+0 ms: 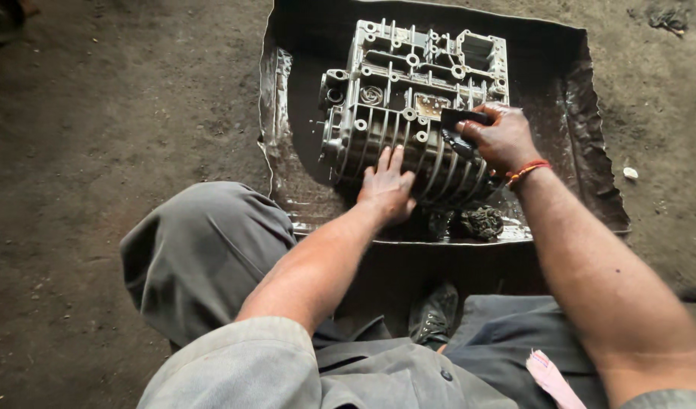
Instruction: The person scrubs a disassembled engine block with a dark abrasive pad while it sits in a shallow metal tray. They repeatedly rub the top surface and sides of the block, occasionally dipping the pad into the tray to reload it with liquid.
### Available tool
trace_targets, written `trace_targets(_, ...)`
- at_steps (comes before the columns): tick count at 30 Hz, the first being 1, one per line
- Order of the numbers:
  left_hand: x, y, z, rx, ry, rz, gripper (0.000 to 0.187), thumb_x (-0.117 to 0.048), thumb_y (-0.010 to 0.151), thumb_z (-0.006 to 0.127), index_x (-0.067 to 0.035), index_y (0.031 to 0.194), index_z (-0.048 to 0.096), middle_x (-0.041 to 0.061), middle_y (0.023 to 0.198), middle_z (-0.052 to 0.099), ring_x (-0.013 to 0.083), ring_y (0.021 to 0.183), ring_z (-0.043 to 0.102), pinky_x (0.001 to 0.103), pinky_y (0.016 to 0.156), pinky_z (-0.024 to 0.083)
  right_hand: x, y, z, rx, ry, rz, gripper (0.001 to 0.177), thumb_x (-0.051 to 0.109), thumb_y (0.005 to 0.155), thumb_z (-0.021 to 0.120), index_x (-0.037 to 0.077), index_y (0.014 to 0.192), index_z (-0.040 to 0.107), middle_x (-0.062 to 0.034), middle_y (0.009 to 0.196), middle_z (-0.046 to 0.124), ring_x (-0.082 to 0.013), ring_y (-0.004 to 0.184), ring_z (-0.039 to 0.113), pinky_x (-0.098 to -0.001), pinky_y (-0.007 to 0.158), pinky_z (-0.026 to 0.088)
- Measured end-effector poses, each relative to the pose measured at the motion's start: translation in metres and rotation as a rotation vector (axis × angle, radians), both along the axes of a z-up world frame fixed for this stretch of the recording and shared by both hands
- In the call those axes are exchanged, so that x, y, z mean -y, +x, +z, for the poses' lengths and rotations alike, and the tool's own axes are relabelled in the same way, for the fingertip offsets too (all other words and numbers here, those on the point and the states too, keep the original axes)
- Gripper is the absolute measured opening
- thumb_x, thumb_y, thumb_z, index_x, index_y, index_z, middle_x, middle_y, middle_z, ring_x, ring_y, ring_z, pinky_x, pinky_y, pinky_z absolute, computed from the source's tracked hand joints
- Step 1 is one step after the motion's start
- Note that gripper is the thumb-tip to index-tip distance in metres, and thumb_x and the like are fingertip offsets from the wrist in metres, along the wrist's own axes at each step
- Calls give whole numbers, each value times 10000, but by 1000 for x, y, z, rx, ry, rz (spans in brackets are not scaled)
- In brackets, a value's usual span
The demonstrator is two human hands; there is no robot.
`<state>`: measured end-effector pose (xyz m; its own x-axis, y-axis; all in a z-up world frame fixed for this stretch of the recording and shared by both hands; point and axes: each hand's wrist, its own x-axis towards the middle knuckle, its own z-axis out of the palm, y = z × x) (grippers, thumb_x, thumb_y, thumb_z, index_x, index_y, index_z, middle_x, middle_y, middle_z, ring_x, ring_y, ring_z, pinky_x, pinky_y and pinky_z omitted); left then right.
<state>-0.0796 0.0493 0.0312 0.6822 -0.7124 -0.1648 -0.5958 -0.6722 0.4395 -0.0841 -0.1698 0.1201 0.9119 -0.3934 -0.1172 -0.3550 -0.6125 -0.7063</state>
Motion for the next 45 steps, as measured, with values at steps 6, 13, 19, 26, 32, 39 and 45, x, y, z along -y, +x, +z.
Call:
trace_targets(6,43,15,-22,-501,-637,476,333,-359,940,598,-110,1100,750,191,1146,753,334,1077,688,430,919,528,10,-20,-67,130,153,-12,283,135,890,787,56,1130,659,-33,948,716,-77,812,644,-252,687,558)
trace_targets(13,68,19,-47,-754,-917,582,372,-183,778,749,-4,1101,703,109,919,750,169,782,690,329,699,568,23,-27,-115,81,505,-75,119,92,946,734,56,1039,669,-5,919,675,-71,772,615,-255,625,542)
trace_targets(19,57,22,-48,-797,-985,597,382,-87,777,723,-32,1154,698,84,934,743,145,798,689,301,705,579,32,-20,-126,124,492,20,139,92,946,793,31,1029,699,-4,925,707,-55,776,602,-226,662,514)
trace_targets(26,62,37,-65,-887,-1164,680,462,18,768,663,-29,1227,641,74,982,727,120,824,686,275,719,576,6,-25,-91,25,542,-49,214,65,875,771,83,1063,672,12,920,708,-56,745,639,-221,626,545)
trace_targets(32,59,34,-54,-927,-1091,706,467,-2,780,614,-57,1242,647,75,939,729,134,765,654,286,671,550,-5,-28,-91,-6,559,-70,214,79,867,792,42,1049,685,-6,897,707,-90,737,640,-248,627,549)
trace_targets(39,41,40,-50,-654,-896,671,271,-164,793,754,-96,1054,777,35,936,758,150,845,693,312,770,567,-10,-19,-111,153,96,121,342,300,870,815,34,1055,708,-30,971,728,-108,895,663,-299,812,569)
trace_targets(45,34,47,-51,-886,-1112,710,268,-26,846,673,-63,1110,694,52,963,716,169,798,655,343,705,553,-21,-11,-132,241,579,219,270,169,864,845,31,1039,694,-31,988,733,-91,912,655,-280,837,563)
